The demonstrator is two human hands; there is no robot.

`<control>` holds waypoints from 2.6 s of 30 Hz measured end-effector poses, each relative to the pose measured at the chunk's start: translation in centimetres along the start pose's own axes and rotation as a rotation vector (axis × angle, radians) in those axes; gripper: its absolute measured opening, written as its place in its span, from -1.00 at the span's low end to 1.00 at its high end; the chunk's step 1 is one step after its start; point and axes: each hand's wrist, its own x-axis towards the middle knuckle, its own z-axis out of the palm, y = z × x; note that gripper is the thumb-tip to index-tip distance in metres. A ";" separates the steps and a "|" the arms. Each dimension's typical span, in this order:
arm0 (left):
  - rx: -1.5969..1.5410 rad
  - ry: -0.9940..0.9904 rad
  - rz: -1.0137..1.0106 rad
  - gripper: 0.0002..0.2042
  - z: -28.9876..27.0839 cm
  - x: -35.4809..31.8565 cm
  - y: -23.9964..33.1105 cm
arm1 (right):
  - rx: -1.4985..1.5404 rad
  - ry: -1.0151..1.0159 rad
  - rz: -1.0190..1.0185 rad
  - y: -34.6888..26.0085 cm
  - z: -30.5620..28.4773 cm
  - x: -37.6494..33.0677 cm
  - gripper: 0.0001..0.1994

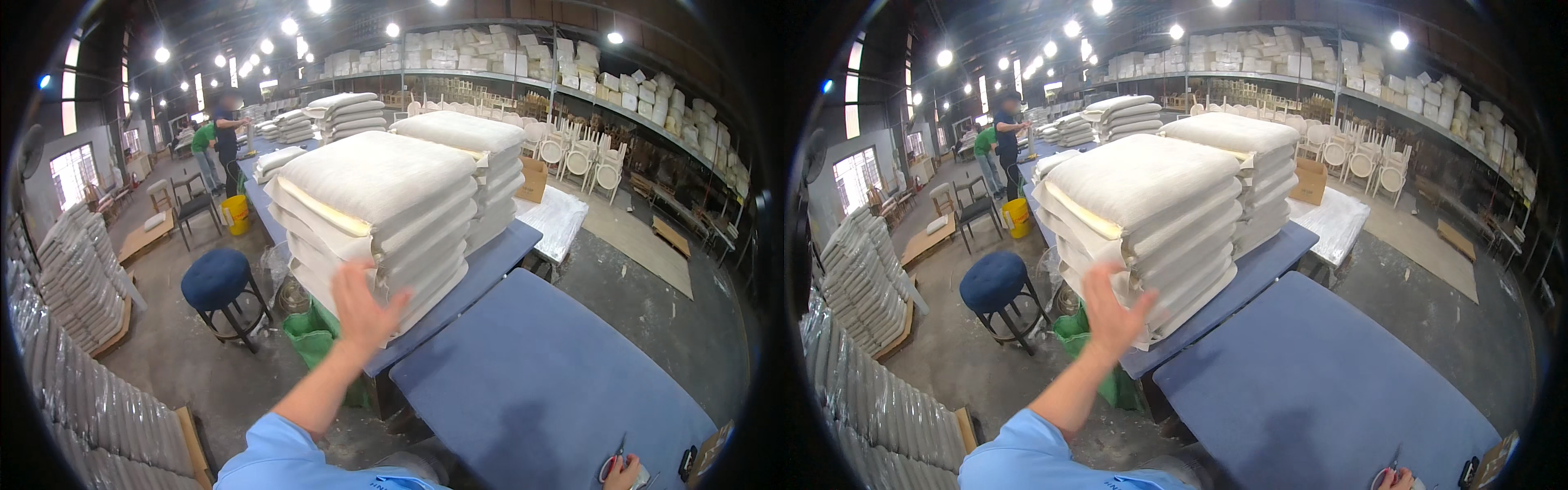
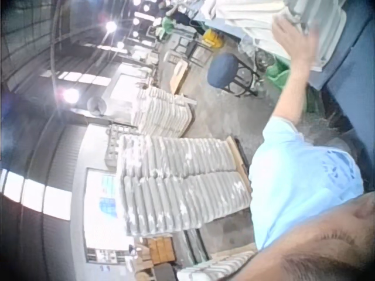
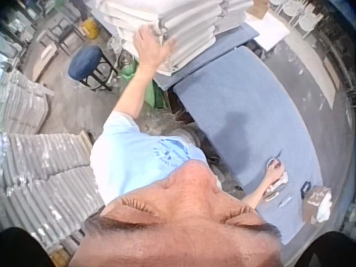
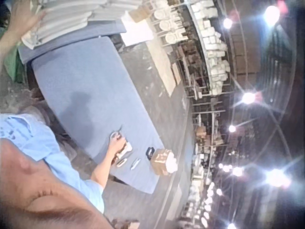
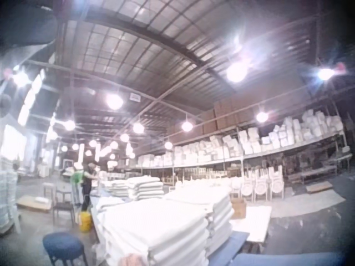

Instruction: The person trims excess fabric from a cushion cover using scissors, then folds the cover and uses a staple gun to secure the edges. The person handles the cushion cover and tools on a workbench in a workshop.

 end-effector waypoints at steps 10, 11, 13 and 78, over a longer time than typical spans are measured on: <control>0.529 -0.260 0.147 -0.75 0.5 8.6 -6.4 | 0.692 -0.185 0.105 -4.2 0.7 -10.0 -0.82; 0.550 -0.296 0.166 -0.78 0.3 8.9 -6.7 | 0.829 -0.212 0.230 -4.2 0.8 -11.3 -0.86; 0.557 -0.437 0.130 -0.79 -0.4 10.2 -6.9 | 0.933 -0.175 0.240 -3.1 0.9 -13.2 -0.90; -0.883 -1.317 -0.967 -0.86 13.1 -18.3 4.5 | 0.881 -0.182 0.652 -4.7 4.4 -8.2 -0.58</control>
